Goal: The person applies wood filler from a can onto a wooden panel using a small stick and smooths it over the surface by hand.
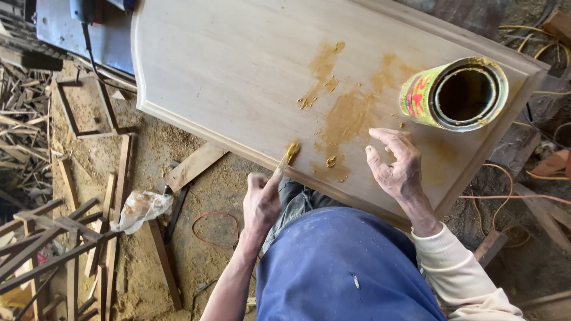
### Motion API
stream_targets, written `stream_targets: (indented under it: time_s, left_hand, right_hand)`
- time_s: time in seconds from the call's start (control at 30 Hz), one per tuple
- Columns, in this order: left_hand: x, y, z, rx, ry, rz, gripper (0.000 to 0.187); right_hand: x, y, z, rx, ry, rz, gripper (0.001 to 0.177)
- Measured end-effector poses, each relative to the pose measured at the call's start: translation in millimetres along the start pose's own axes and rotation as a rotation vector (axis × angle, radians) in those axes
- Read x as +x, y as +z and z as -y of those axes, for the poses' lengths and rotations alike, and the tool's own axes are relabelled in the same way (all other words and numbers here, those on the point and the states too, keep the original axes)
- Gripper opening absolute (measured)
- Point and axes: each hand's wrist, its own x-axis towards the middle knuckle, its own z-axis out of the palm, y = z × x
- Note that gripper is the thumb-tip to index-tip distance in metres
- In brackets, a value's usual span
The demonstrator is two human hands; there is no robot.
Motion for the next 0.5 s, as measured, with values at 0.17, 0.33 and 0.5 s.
stream_targets:
  time_s: [0.17, 0.33, 0.5]
  left_hand:
    - [-15.7, -8.7, -2.3, 0.003, -0.018, -0.012, 0.045]
    - [17.3, -5.1, -13.0, 0.001, -0.005, -0.041, 0.045]
    - [8.9, -26.2, 9.8, -0.042, -0.031, -0.113, 0.047]
  right_hand:
    - [1.3, 6.1, 9.0, 0.012, -0.02, 0.014, 0.027]
    - [3.8, 15.3, 6.0, 0.012, -0.02, -0.002, 0.028]
    - [8.1, 13.3, 16.9, 0.001, -0.038, 0.009, 0.029]
